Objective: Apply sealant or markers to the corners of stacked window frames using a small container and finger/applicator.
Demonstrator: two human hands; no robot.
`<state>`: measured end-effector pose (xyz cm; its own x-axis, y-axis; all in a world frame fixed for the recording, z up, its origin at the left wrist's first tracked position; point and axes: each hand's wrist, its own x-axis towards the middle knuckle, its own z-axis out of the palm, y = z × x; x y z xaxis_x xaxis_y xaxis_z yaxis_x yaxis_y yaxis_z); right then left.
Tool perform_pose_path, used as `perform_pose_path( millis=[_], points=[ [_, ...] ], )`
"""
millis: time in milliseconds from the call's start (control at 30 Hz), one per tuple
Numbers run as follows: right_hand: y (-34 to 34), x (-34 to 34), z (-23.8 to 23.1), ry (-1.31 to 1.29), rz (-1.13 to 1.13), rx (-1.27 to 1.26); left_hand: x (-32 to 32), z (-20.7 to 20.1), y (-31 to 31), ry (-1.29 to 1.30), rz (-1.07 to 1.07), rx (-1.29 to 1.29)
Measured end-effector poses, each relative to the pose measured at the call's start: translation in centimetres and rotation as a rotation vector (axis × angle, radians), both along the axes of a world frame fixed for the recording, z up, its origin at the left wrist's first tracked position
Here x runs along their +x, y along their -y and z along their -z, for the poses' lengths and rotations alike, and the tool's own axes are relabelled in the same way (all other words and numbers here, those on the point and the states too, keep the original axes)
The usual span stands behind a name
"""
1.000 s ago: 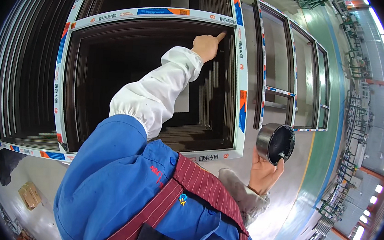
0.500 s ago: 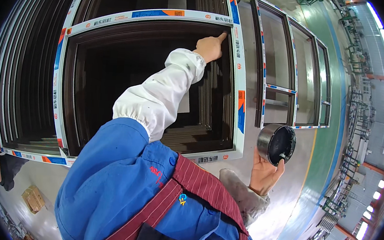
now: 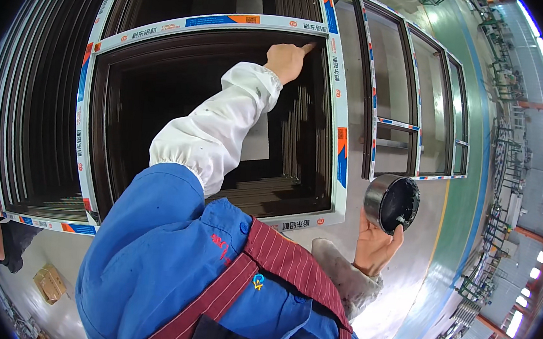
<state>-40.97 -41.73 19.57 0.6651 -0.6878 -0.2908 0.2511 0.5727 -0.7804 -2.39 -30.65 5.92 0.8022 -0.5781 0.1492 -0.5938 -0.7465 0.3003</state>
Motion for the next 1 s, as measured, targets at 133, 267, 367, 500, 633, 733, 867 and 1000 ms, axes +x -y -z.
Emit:
perform_pose_path(
  millis=[133,267,367,500,633,733,867,1000],
  points=[
    [0.0,-0.2,0.2,0.001,0.008,0.009,-0.1,-0.4,-1.4,-0.045,0.005,-0.012],
    [0.1,-0.4,0.4,0.02,0.002,0.032,-0.7,-0.7,-1.9,-0.134,0.016,-0.062],
    [0.0,-0.4,0.4,0.023,-0.005,0.036,0.1,-0.1,-1.7,-0.133,0.022,-0.074],
    [0.0,-0.3,0.3,0.029,-0.006,0.023,0.1,0.3,-1.3,-0.161,0.006,-0.066],
    [0.2,-0.5,0.3,0.032,-0.008,0.024,-1.9,-0.2,-1.3,-0.196,0.013,-0.065],
    [0.3,-0.4,0.3,0.016,-0.01,0.015,-2.0,-0.2,-1.7,-0.182,0.082,-0.042],
    [0.4,-0.4,0.2,0.009,-0.008,0.011,-1.3,0.1,-1.2,-0.237,-0.035,-0.088],
    [0.1,-0.2,0.0,-0.002,0.007,-0.001,-1.3,0.1,0.8,-0.228,-0.034,-0.09]
  ],
)
